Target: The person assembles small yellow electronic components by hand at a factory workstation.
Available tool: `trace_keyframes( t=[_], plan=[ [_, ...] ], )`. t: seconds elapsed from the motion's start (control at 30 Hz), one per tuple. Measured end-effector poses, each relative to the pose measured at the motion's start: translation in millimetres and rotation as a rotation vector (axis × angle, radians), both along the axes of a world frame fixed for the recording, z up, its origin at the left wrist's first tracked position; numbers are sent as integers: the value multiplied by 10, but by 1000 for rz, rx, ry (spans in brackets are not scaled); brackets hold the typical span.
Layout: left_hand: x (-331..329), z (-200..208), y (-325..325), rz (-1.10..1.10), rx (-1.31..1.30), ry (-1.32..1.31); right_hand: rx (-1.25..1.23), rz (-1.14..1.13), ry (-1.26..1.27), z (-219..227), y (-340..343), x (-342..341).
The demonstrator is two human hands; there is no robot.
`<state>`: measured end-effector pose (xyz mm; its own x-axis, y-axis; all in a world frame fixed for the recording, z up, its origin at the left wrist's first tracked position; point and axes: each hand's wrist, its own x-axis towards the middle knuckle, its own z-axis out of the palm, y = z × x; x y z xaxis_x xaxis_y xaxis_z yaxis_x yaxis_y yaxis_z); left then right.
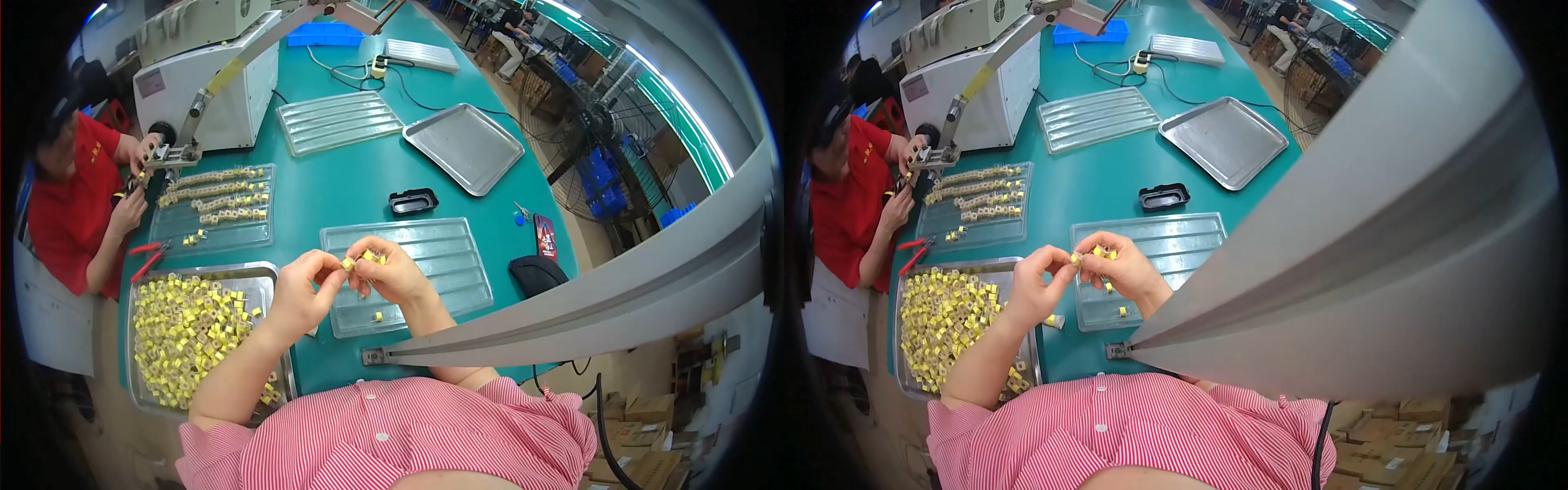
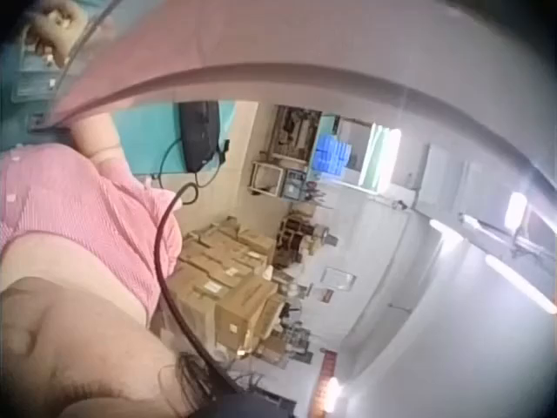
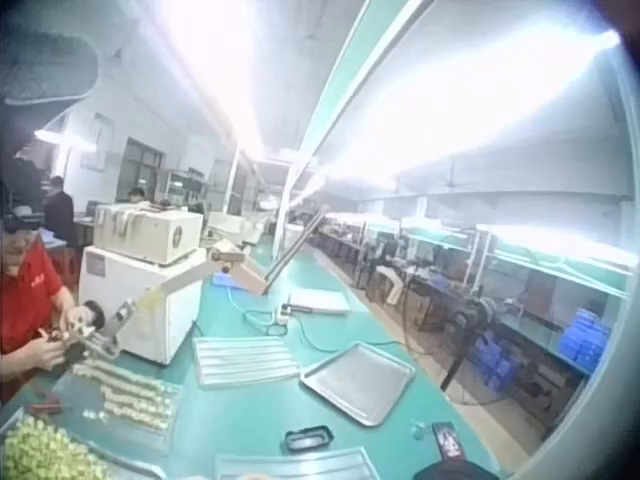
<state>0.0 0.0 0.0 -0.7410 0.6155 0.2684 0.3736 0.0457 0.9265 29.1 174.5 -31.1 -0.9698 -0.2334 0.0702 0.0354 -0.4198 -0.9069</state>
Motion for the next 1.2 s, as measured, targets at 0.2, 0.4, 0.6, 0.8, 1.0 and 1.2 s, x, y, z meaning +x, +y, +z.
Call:
trace_keyframes(
  t=[0.2, 0.4, 0.6, 0.8, 1.0, 1.2],
  plan=[
    [50, 31, 9, 251, 11, 585, -243, 6, -66, 57, -43, -5],
    [23, 27, 27, 259, 137, 752, -269, 98, -7, -31, -13, -28],
    [50, 2, 40, 255, 165, 792, -329, 142, -13, -36, -61, -15],
    [99, -10, 83, 300, 165, 795, -318, 145, 13, -56, -70, -12],
    [175, 105, 49, 196, 93, 439, -202, 107, 63, 10, -12, 11],
    [138, 138, -28, 55, 51, 74, -5, 96, 117, 124, -6, 59]
  ],
)
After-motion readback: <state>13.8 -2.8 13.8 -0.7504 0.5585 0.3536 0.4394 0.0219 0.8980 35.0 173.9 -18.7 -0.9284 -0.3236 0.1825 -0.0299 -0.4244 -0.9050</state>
